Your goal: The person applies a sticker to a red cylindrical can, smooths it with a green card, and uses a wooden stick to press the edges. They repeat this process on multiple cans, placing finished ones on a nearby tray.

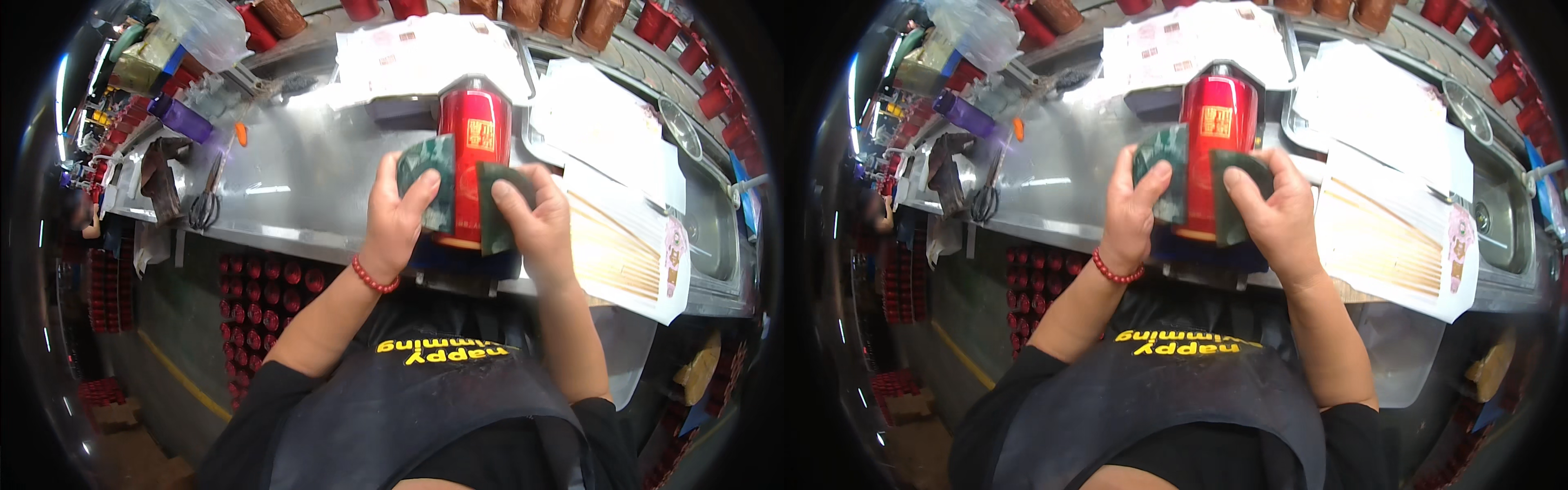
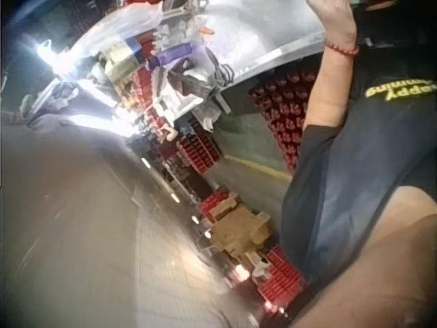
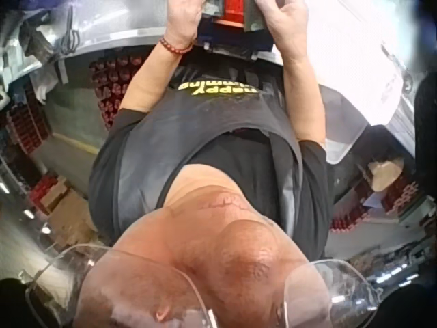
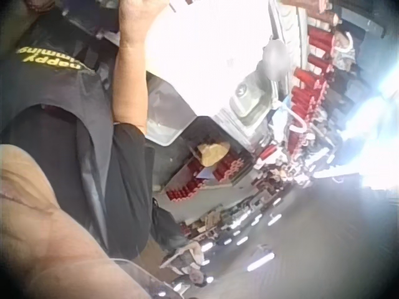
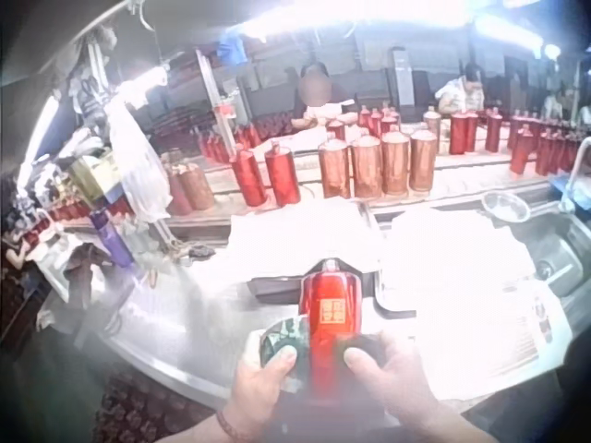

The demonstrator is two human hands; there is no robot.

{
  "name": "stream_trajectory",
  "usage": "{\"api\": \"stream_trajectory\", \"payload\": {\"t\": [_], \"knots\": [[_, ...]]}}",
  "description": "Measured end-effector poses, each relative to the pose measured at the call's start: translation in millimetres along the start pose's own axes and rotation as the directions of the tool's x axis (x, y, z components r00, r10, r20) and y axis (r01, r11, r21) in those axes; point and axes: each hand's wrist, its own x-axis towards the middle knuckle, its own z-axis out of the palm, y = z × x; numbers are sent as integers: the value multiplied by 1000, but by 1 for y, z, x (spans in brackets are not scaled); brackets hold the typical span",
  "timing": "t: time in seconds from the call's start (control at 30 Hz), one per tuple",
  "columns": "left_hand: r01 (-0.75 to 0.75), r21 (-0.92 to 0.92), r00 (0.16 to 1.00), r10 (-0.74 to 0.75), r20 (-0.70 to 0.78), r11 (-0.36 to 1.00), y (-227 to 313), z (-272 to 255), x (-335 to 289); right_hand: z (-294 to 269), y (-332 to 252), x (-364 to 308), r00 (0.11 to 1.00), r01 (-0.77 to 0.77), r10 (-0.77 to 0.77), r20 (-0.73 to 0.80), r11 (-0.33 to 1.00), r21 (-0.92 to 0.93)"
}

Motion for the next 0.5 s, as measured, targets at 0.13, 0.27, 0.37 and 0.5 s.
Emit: {"api": "stream_trajectory", "payload": {"t": [0.13, 0.27, 0.37, 0.5], "knots": [[-13, -124, 999, 7, -53, 992, 19, 7, 2, -17, 8, 12, 986, 9, -15, -168, 999, -40], [-156, 348, 987, 130, 97, 925, 17, 16, 24, 12, -16, 33, 989, 128, -134, -71, 988, -81], [-98, 182, 995, 92, 38, 978, 9, 11, 25, 5, -2, 36, 989, 76, -98, -109, 978, -196], [-3, -77, 999, 0, -39, 997, -3, 7, 16, -5, 20, 28, 987, 34, -39, -157, 999, -31]]}}
